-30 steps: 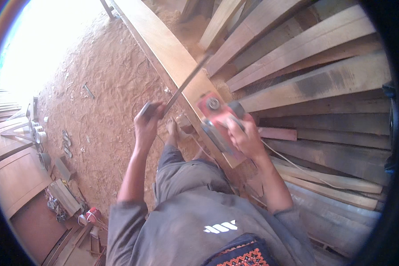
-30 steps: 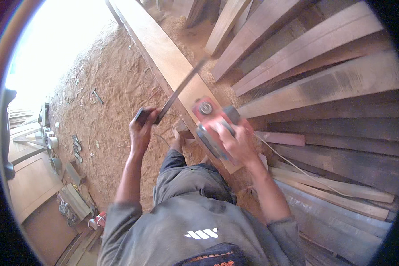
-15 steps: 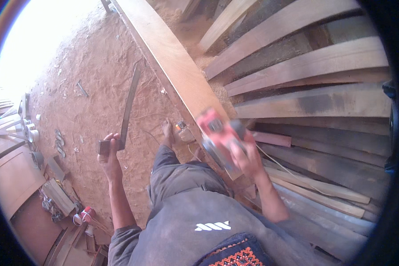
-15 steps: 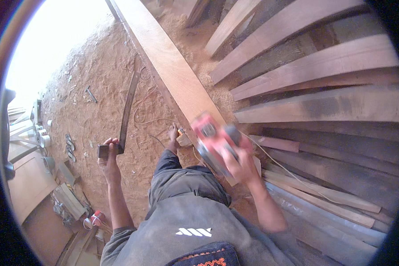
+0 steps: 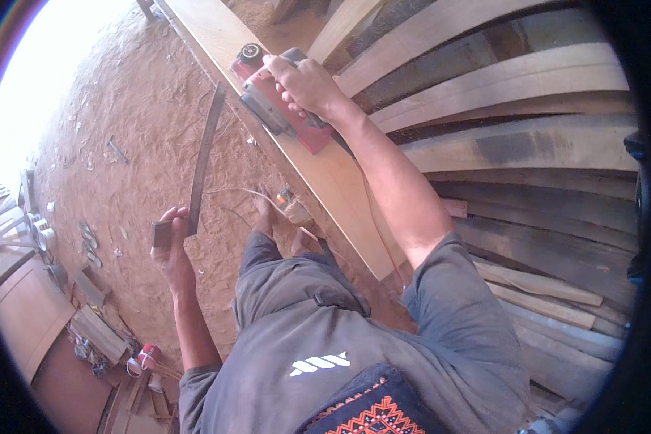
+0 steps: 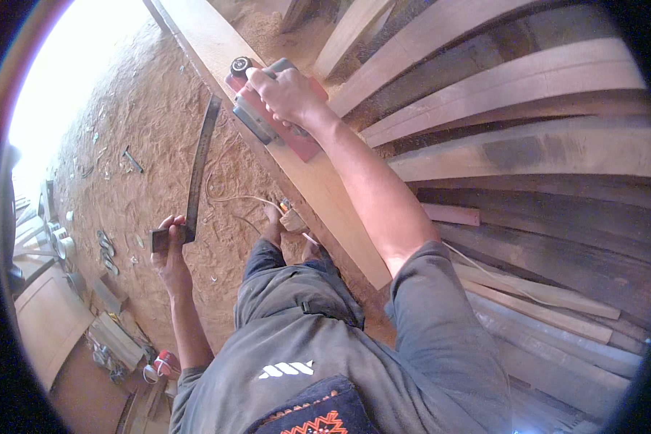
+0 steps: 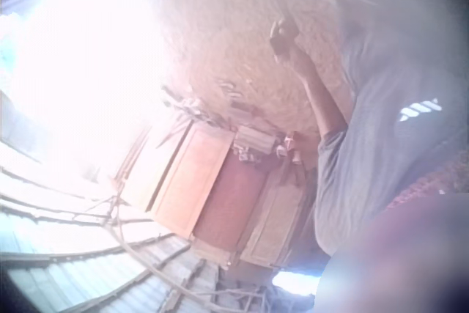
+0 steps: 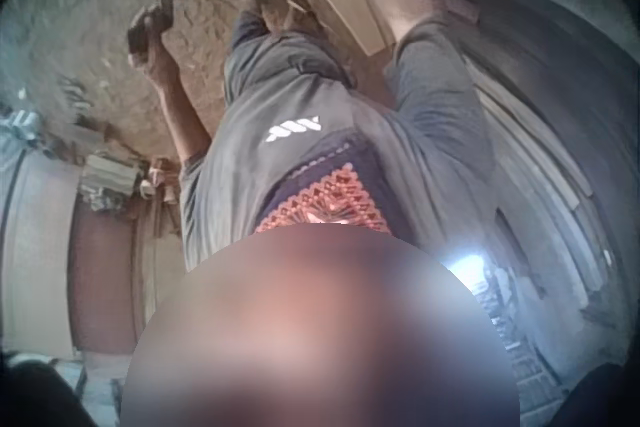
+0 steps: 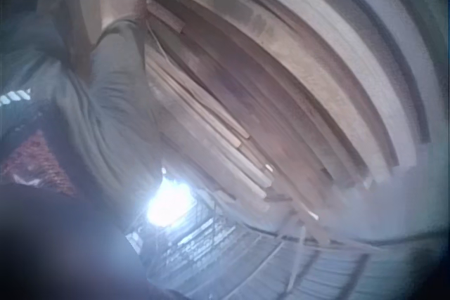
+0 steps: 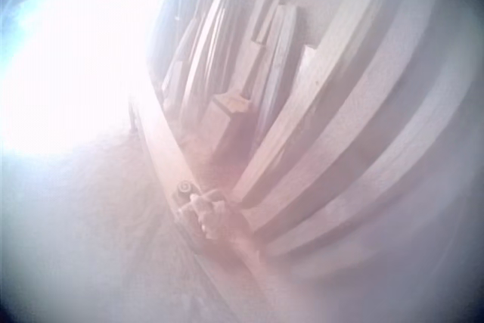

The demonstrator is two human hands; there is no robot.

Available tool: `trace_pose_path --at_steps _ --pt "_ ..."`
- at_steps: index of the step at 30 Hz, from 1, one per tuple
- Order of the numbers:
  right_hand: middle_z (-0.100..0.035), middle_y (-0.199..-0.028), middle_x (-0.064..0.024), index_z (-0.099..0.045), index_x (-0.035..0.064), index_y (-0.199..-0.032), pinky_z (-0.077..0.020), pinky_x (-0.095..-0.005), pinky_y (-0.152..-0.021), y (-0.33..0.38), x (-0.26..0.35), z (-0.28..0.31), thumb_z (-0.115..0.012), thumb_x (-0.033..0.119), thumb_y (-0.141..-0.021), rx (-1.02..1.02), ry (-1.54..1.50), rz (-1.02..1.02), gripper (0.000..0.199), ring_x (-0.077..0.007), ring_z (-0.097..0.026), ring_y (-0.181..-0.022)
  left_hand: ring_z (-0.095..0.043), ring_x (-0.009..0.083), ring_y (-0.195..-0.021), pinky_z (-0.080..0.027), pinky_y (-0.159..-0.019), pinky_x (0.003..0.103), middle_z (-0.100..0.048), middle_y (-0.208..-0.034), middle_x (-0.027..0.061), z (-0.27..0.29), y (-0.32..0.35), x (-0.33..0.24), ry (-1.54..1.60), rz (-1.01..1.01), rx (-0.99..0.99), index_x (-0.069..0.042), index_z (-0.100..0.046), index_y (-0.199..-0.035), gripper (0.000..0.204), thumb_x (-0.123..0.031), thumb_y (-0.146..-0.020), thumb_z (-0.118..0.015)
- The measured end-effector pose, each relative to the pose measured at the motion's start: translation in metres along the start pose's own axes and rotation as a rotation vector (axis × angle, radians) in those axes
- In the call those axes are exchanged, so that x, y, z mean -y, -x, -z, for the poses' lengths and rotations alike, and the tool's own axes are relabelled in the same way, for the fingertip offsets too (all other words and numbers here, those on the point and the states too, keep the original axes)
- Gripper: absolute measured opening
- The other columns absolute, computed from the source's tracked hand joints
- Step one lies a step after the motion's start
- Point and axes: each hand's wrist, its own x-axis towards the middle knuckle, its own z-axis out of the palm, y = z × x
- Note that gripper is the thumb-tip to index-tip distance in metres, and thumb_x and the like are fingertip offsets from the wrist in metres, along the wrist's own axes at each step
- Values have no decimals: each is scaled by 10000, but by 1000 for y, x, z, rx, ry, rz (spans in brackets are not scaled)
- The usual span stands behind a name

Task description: The person sands a long wooden plank using a handheld electric sander. They repeatedly move the sander along the plank's length, pause to inspect the surface, and flip the plank to sand the opposite side.

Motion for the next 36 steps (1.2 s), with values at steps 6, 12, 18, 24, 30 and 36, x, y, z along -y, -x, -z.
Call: trace_pose_path --at_steps 6,12,18,24,30,36 --pt "-582 -654 20 -796 70 -1050 -466 -306 -517 112 -80 31 -562 446 -1068 44 86 369 442 -103 -568 -555 -680 153 -1157 -491 -1088 386 -778 -1197 76 30 38 1 -15 34 -80 -43 -715 -1314 294 -203 -1068 -703" --pt "-679 -724 -58 -749 45 -952 -532 -386 -633 325 -144 75 -563 343 -1063 -59 45 -65 369 -179 -661 -631 -690 170 -1124 -504 -1051 362 -779 -1174 87 -2 25 -7 -96 -79 42 3 -713 -1296 296 -177 -1062 -696" --pt "-599 -620 -5 -640 60 -711 -443 -285 -508 414 -174 76 -566 380 -1066 -112 -111 -328 483 -92 -570 -543 -676 133 -879 -528 -851 308 -781 -997 46 -97 -91 -41 -327 -380 376 14 -767 -1185 308 -255 -1041 -729" --pt "-622 -636 -13 -663 45 -720 -472 -317 -563 406 -178 74 -583 364 -1044 -169 -57 -229 462 -107 -598 -589 -660 92 -926 -545 -845 302 -764 -1023 16 -141 -164 -22 -340 -283 538 -31 -774 -1173 215 -180 -1021 -737" --pt "-578 -629 15 -628 71 -722 -428 -289 -532 345 -163 66 -565 410 -1058 -158 -24 -177 481 -88 -544 -564 -683 114 -961 -549 -884 330 -779 -1029 63 -141 -164 -8 -333 -358 586 -34 -770 -1164 194 -164 -1028 -723" --pt "-555 -629 41 -623 96 -741 -388 -264 -462 207 -96 39 -558 437 -1073 -102 -15 -85 481 -56 -505 -523 -719 143 -1007 -566 -913 342 -798 -1070 94 -112 -137 -14 -224 -137 449 4 -765 -1174 223 -150 -1014 -741"
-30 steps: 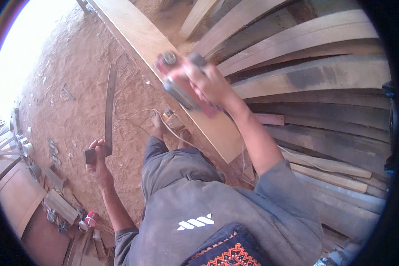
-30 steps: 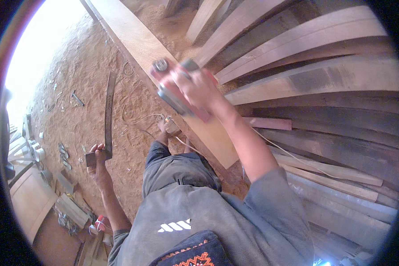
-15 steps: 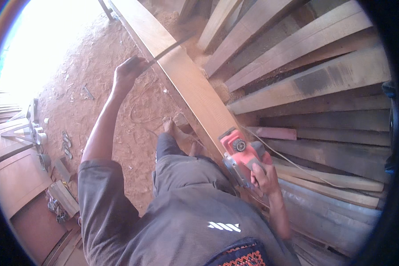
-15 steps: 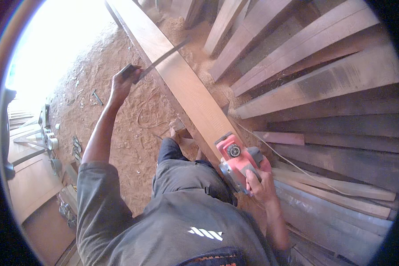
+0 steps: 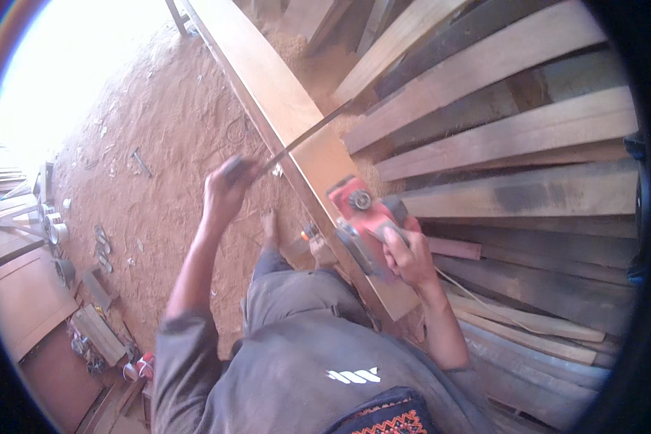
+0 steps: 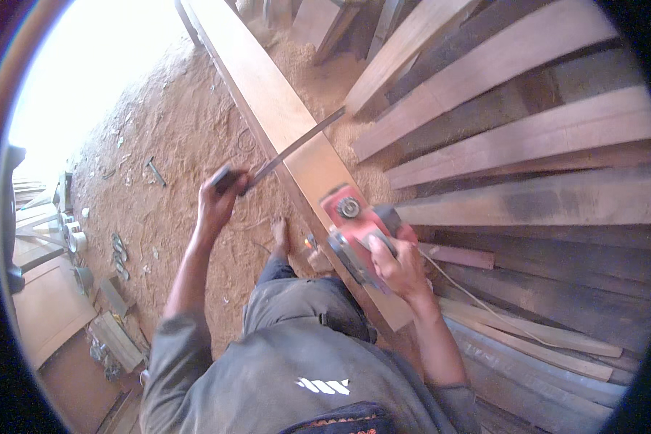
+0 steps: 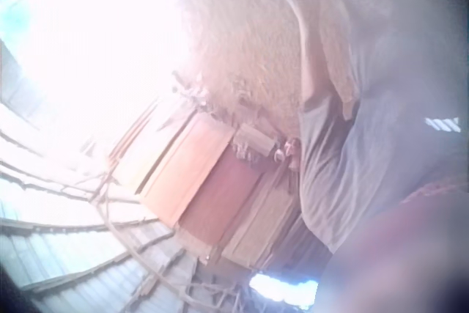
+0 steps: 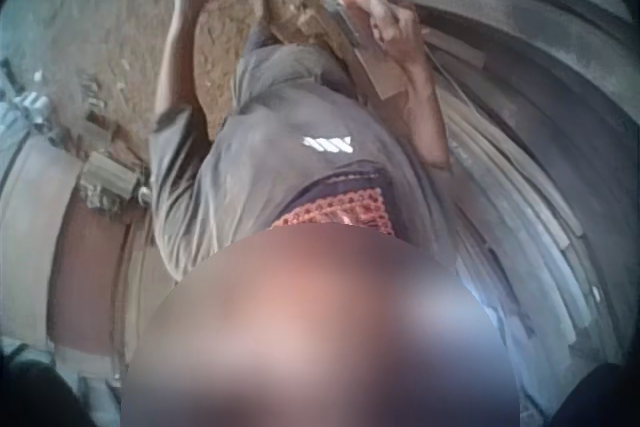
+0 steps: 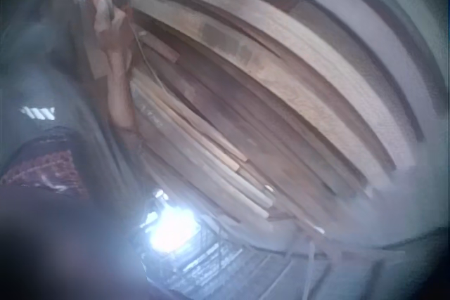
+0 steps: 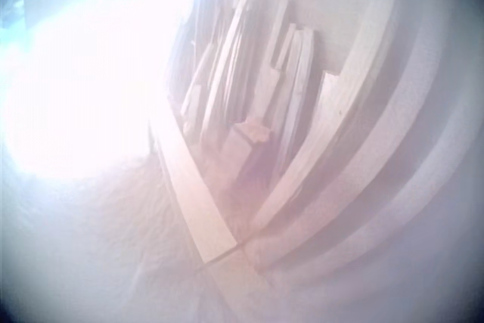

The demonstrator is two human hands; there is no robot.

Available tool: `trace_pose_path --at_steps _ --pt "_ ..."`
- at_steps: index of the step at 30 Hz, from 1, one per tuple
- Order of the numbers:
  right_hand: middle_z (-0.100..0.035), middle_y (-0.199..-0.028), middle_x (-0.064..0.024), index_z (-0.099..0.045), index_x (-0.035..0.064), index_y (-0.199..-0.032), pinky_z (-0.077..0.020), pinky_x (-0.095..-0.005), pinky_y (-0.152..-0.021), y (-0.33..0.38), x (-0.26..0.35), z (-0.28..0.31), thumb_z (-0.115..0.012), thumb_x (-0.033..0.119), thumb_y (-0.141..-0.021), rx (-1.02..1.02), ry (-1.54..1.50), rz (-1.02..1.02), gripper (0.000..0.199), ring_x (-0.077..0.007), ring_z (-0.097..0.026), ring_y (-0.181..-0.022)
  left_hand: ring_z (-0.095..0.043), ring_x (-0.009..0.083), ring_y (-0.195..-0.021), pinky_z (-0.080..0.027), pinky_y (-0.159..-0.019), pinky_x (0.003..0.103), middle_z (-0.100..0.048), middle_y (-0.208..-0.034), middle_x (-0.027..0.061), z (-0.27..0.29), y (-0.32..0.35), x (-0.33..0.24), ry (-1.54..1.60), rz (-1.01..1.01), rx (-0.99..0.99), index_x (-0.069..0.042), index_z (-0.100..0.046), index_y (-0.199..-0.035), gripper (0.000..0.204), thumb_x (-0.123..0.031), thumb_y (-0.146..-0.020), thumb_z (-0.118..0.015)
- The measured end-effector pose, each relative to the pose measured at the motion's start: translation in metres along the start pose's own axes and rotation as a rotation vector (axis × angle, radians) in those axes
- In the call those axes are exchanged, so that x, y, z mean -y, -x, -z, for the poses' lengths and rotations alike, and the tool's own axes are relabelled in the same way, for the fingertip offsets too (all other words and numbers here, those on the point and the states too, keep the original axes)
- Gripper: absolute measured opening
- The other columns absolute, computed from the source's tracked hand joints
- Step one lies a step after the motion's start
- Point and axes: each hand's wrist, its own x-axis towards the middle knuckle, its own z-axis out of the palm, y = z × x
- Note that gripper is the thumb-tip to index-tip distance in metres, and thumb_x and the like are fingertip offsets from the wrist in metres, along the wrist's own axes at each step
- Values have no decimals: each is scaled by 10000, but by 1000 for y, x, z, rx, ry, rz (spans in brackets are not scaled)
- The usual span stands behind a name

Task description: The person sands a long wooden plank using a handheld electric sander. They repeatedly move the sander along the plank's length, pause to inspect the surface, and flip the plank to sand the opposite side.

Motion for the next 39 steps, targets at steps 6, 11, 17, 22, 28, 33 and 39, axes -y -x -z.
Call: trace_pose_path --at_steps 6,11,17,22,28,33,39 --pt "-631 -679 -42 -718 95 -870 -483 -357 -555 -200 109 -75 -540 459 -1070 31 141 308 452 -178 -607 -568 -706 149 -1032 -540 -959 323 -780 -1100 65 68 86 -2 257 81 -468 -14 -743 -1216 216 -149 -1050 -715" --pt "-665 -655 -31 -772 83 -962 -548 -367 -610 -321 187 -115 -493 553 -1053 128 87 128 554 -214 -669 -594 -694 118 -1023 -542 -929 309 -775 -1103 51 104 74 12 199 94 -635 -43 -751 -1197 196 -183 -1066 -711" --pt "-701 -724 -31 -791 84 -1016 -548 -367 -629 -181 95 -54 -520 400 -1080 214 304 468 422 -194 -688 -660 -589 65 -726 -474 -665 273 -658 -799 -19 90 58 54 196 195 -607 -69 -674 -928 296 -314 -1093 -671" --pt "-634 -646 32 -830 66 -1022 -484 -316 -577 12 16 -7 -531 333 -1066 53 194 15 404 -86 -608 -597 -589 73 -668 -478 -608 278 -640 -757 -15 51 64 92 236 327 -480 -74 -655 -978 285 -331 -1100 -656" --pt "-580 -619 36 -708 64 -881 -415 -285 -491 -49 34 -25 -513 406 -1081 49 131 -23 441 -67 -537 -515 -565 56 -751 -496 -612 265 -637 -903 -18 8 52 105 238 412 -289 -30 -665 -1239 212 -183 -1094 -649" --pt "-516 -554 34 -691 70 -810 -400 -298 -448 -262 156 -85 -497 526 -1075 93 183 312 563 -89 -486 -446 -610 140 -834 -530 -771 355 -670 -894 57 -32 -2 91 42 231 -196 -22 -663 -1148 241 -239 -1055 -707" --pt "-557 -603 -1 -706 50 -772 -426 -343 -422 -285 176 -92 -501 529 -1079 119 -101 99 605 -138 -512 -442 -690 221 -957 -545 -874 414 -740 -1022 141 -65 -53 78 3 351 -84 -29 -660 -1178 366 -352 -1024 -734"
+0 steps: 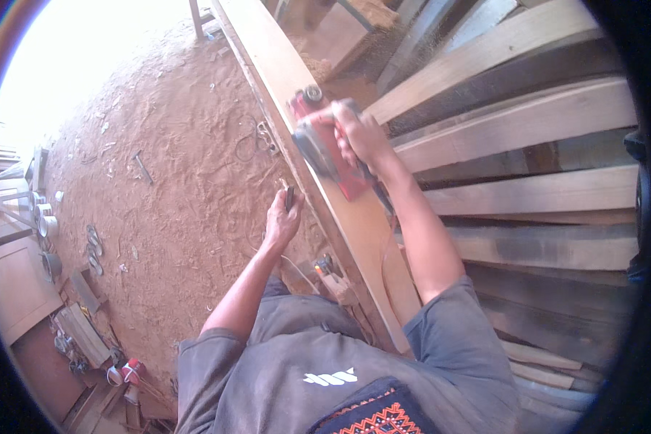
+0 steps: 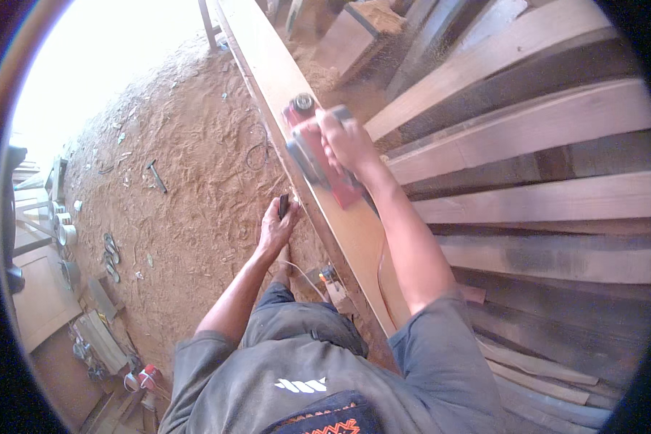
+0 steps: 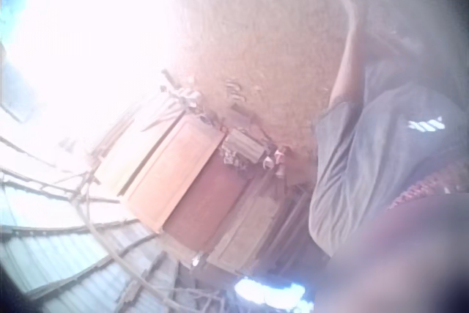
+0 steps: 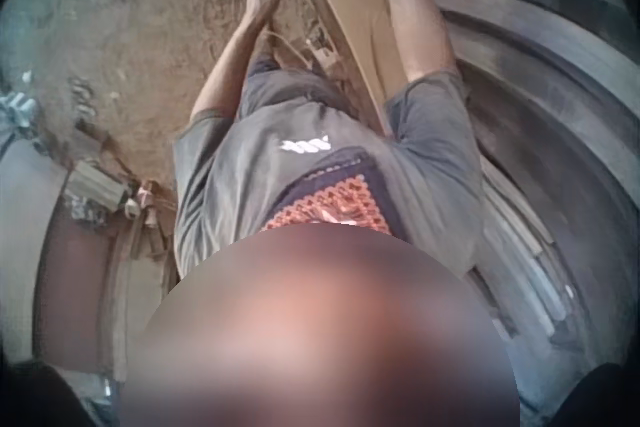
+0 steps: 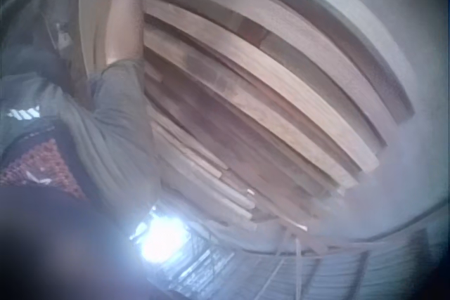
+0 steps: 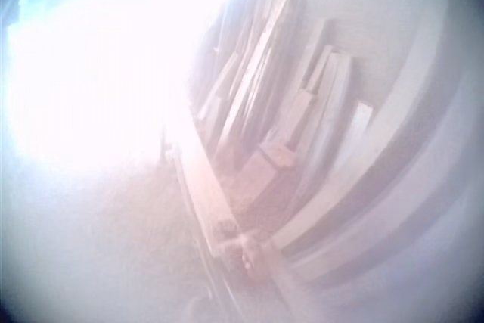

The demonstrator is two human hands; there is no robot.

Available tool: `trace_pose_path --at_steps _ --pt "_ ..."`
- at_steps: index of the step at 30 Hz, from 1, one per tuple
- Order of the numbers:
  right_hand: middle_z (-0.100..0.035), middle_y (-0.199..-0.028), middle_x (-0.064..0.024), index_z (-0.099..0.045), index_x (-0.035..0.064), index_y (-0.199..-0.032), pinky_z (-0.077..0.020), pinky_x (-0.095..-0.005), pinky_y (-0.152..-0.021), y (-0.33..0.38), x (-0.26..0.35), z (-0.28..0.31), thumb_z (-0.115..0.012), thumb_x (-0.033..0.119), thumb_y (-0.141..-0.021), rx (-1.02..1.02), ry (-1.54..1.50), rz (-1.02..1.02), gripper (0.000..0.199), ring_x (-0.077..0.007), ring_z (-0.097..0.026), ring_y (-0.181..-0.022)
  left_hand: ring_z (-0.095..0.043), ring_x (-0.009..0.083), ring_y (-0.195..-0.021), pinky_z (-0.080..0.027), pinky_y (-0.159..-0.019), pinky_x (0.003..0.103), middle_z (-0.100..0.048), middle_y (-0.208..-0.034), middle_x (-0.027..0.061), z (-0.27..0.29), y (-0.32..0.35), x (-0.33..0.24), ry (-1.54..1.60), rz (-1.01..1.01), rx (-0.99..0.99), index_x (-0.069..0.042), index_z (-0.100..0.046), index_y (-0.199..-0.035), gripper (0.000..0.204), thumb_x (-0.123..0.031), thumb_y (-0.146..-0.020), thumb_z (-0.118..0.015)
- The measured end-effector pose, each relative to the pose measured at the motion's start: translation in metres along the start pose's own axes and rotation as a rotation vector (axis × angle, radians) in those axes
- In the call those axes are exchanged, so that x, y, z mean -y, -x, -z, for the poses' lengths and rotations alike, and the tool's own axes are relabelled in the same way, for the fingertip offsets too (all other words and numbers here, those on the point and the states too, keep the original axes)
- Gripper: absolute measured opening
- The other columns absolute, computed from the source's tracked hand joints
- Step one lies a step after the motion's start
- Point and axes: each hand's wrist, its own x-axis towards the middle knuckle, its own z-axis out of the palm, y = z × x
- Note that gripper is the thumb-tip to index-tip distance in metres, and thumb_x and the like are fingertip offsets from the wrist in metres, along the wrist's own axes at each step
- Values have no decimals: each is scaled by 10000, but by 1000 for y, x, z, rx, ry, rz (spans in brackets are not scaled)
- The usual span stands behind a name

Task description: The person sands a long wooden plank using a handheld electric sander. They repeatedly move the sander along the plank's length, pause to inspect the surface, and flip the plank to sand the opposite side.

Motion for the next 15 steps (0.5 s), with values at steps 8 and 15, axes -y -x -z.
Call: trace_pose_path --at_steps 8,15 --pt "-543 -590 22 -617 84 -717 -395 -300 -486 336 -120 70 -487 434 -1067 -200 135 -201 512 -94 -514 -504 -724 321 -1103 -547 -957 446 -746 -1169 205 -24 -4 12 6 -1 54 -31 -613 -1361 531 -403 -1006 -743" --pt "-562 -617 19 -611 59 -707 -419 -296 -523 317 -128 72 -555 388 -1057 -209 98 -304 484 -83 -541 -557 -653 154 -885 -551 -806 352 -716 -991 70 -22 -2 13 50 -41 52 -32 -638 -1235 375 -330 -1030 -738"
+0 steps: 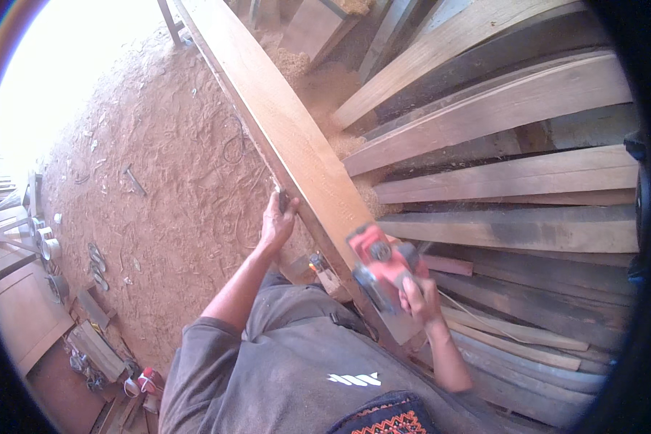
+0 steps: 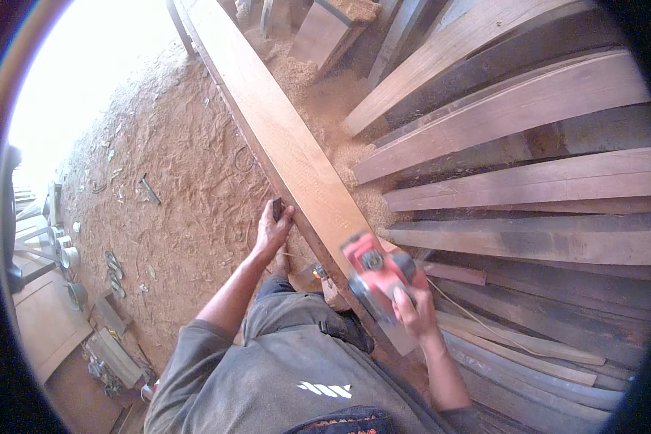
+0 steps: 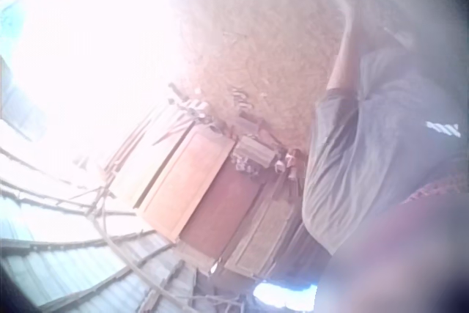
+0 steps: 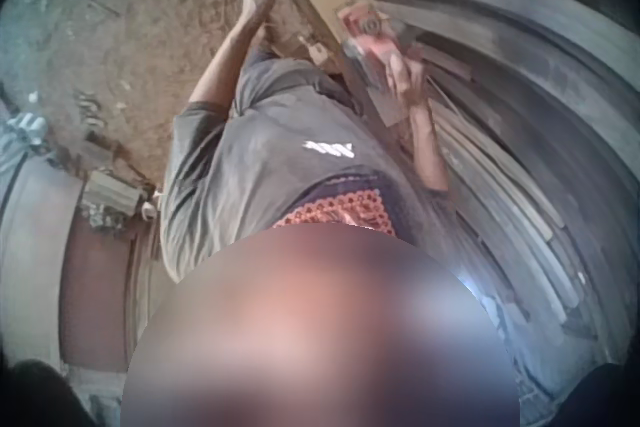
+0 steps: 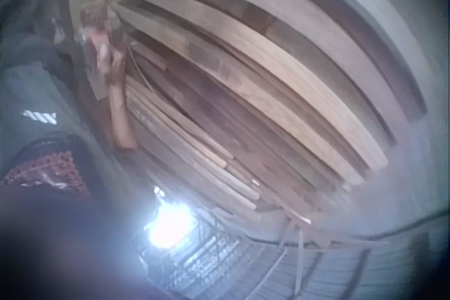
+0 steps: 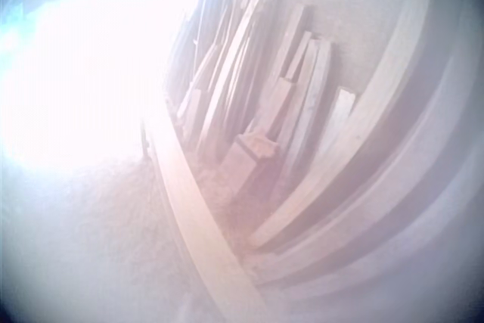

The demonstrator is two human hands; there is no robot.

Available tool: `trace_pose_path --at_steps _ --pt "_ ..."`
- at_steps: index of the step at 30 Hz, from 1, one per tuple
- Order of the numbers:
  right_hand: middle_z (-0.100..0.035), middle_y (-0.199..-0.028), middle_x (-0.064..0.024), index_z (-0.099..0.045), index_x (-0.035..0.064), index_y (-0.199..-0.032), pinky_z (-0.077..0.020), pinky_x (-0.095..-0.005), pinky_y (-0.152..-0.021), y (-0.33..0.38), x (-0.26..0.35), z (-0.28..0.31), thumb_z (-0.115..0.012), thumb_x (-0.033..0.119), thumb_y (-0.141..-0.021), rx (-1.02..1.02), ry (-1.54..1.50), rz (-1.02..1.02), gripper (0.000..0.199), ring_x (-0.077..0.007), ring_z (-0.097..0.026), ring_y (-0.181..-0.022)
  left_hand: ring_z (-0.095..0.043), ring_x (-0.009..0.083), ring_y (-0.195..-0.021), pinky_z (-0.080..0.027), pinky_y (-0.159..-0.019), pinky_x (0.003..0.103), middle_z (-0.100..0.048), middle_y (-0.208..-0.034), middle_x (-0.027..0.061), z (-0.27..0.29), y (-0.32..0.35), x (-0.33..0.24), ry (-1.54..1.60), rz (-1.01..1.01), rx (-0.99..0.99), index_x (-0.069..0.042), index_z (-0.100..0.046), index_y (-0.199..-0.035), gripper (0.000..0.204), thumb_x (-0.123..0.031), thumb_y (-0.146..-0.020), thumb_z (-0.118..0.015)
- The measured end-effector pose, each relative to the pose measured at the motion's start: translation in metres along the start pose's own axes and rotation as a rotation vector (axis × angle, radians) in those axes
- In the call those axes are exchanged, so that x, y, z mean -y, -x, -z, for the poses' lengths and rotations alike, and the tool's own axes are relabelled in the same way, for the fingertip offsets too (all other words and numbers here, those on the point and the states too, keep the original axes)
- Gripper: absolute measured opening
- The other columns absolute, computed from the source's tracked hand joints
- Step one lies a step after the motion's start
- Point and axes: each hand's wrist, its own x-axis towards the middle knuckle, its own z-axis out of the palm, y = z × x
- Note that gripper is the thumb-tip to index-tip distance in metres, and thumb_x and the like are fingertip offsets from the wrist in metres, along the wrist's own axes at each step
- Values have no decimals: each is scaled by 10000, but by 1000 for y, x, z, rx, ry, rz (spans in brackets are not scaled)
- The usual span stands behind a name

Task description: The person sands a long wooden plank using a handheld electric sander. They repeatedly move the sander along the plank's length, pause to inspect the surface, and flip the plank to sand the opposite side.

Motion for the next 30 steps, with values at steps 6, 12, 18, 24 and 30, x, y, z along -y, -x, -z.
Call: trace_pose_path --at_steps 6,12,18,24,30 --pt "-621 -642 -11 -816 74 -981 -479 -340 -561 -187 158 -79 -463 406 -1105 135 59 551 500 -122 -583 -572 -660 225 -908 -537 -833 402 -709 -988 150 -2 1 -6 -102 -19 6 -19 -606 -1204 366 -318 -1031 -730" --pt "-608 -618 -41 -797 69 -985 -513 -382 -493 -316 282 -139 -478 469 -1082 187 31 310 521 -160 -603 -528 -550 160 -799 -503 -755 355 -626 -850 51 -3 -1 -4 -75 -29 -44 -28 -623 -1100 364 -342 -1003 -778" --pt "-544 -635 39 -717 57 -923 -409 -281 -412 -216 200 -100 -534 527 -1068 197 -112 249 525 -64 -503 -481 -574 115 -782 -509 -705 330 -661 -871 5 40 -16 19 207 101 -1 -44 -708 -1044 291 -323 -1005 -777" --pt "-581 -599 15 -666 69 -746 -447 -285 -464 -45 30 -25 -488 484 -1103 113 -85 147 576 -74 -562 -498 -628 147 -767 -507 -723 316 -641 -832 22 192 35 -27 202 50 -609 -90 -679 -1030 323 -393 -1104 -593" --pt "-610 -659 -15 -628 54 -754 -437 -265 -505 92 -69 22 -520 388 -1097 -3 -134 -26 491 -76 -561 -544 -696 189 -961 -558 -890 315 -704 -1135 78 198 99 -124 677 -534 -434 -15 -635 -1313 433 -401 -1126 -578"
